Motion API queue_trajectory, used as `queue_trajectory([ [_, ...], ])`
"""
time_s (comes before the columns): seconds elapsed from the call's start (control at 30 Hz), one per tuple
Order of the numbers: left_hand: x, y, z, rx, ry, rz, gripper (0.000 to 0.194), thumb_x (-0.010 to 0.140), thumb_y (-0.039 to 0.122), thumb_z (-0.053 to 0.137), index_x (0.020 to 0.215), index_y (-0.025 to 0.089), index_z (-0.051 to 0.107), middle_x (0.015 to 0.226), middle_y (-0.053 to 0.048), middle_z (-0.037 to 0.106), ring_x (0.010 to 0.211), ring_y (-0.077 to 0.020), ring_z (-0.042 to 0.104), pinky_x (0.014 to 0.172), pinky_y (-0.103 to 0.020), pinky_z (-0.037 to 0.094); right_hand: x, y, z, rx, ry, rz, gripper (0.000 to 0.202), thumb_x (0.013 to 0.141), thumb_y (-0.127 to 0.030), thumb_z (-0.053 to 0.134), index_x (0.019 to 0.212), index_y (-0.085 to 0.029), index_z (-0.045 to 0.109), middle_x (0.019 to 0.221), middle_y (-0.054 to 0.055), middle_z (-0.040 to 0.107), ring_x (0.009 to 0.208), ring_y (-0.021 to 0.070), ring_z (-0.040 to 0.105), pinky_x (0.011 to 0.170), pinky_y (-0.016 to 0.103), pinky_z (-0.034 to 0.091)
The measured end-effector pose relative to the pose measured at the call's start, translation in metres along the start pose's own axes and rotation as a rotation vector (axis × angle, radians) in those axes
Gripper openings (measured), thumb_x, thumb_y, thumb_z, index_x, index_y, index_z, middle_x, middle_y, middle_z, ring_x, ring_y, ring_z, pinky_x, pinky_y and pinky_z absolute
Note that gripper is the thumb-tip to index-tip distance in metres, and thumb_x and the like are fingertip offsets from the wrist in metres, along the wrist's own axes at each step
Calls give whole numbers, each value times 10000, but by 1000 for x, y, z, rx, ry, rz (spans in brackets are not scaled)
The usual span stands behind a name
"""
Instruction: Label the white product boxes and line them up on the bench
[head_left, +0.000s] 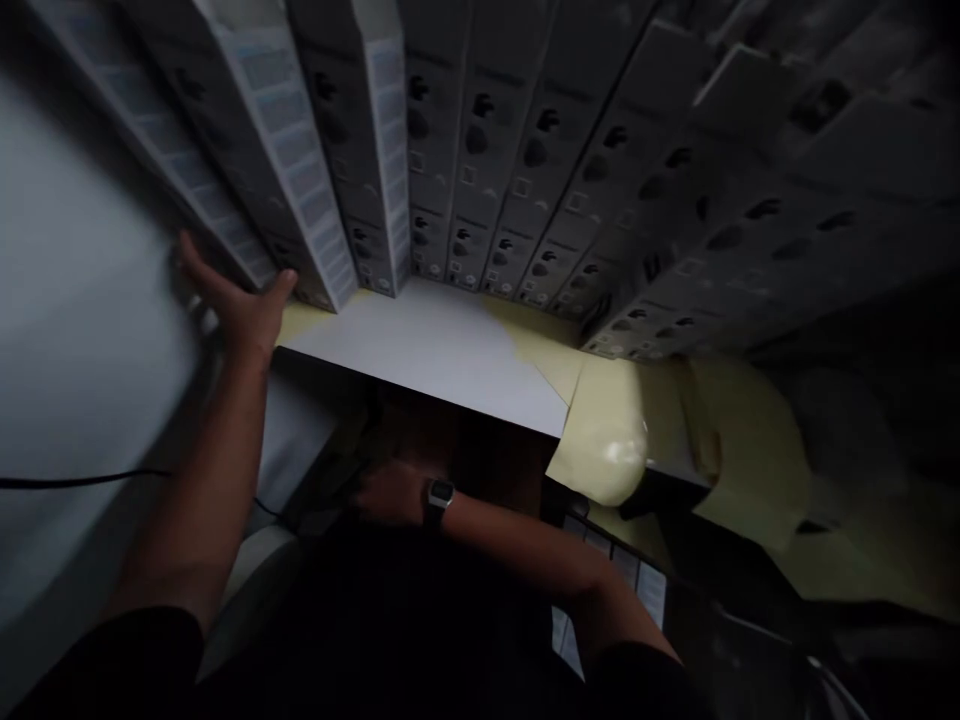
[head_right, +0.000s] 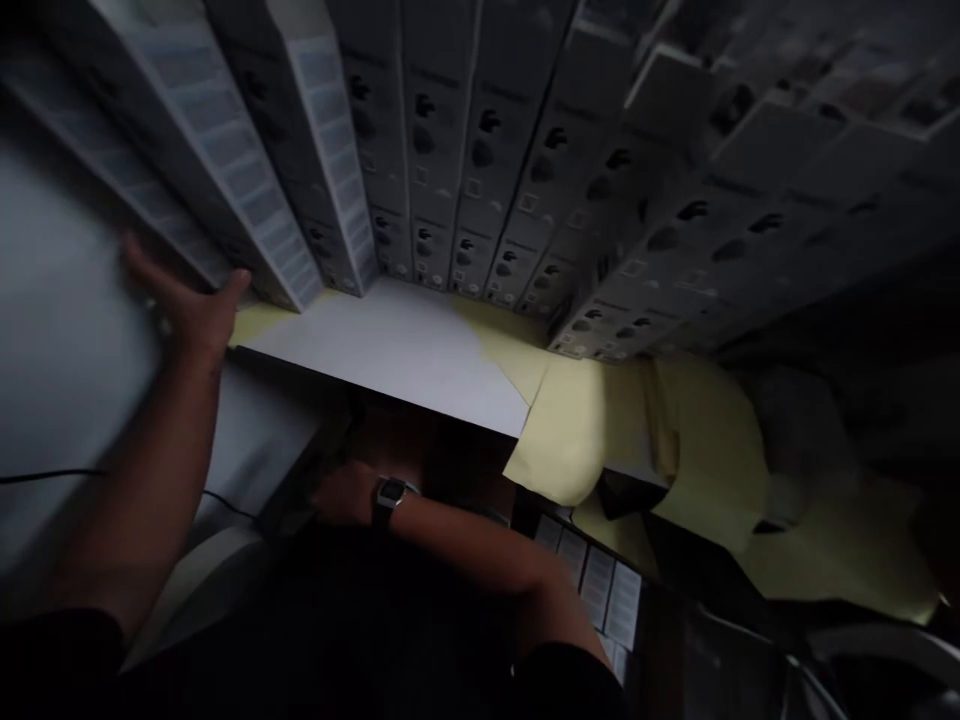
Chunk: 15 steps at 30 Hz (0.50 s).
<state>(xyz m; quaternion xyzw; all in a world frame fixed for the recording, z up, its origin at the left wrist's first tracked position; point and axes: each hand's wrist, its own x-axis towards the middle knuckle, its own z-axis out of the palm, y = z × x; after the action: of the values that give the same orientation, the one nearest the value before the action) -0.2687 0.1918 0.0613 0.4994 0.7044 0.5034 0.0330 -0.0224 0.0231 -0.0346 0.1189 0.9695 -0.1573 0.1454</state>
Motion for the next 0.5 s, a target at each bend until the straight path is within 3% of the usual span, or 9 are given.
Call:
queue_trajectory([
  [0.1,10,4,-5,62,9,-96,1210,684,229,781,1353,-220,-121,1532,-384,-48,1485,-396,-66,1218,-350,-46,-4,-3,-18,-43,5,-8,261,991,-267,480,1078,-184,711,1016,76,740,933,228,703,666,293,504],
  [0.2,19,9,-11,38,0,-65,1181,711,331,729,1346,-240,-87,1525,-375,59,1486,-385,41,1214,-350,50,-13,-4,-33,-70,15,-37,255,988,-182,473,1065,-186,716,1063,75,728,988,231,692,771,340,519],
  [0.27,27,7,-13,35,18,-57,1132,694,301,729,1337,-253,-21,1505,-353,168,1472,-380,143,1205,-365,114,-20,-5,-42,-75,9,-55,221,990,-265,528,1076,-192,717,1096,75,720,1022,235,680,861,376,510],
  [0.37,37,-4,-13,87,61,-83,1036,660,244,742,1305,-251,99,1457,-278,319,1433,-384,272,1190,-428,182,-27,-6,-50,-68,34,-69,324,949,-449,600,1102,-188,716,1103,94,714,1060,255,660,908,405,497],
  [0.5,32,-17,-15,41,156,-45,1088,561,154,850,1304,-214,147,1440,-250,371,1428,-374,305,1207,-458,187,-32,-4,-49,-57,120,-46,358,940,-472,603,1125,-185,712,1096,115,707,1095,286,639,872,418,500],
])
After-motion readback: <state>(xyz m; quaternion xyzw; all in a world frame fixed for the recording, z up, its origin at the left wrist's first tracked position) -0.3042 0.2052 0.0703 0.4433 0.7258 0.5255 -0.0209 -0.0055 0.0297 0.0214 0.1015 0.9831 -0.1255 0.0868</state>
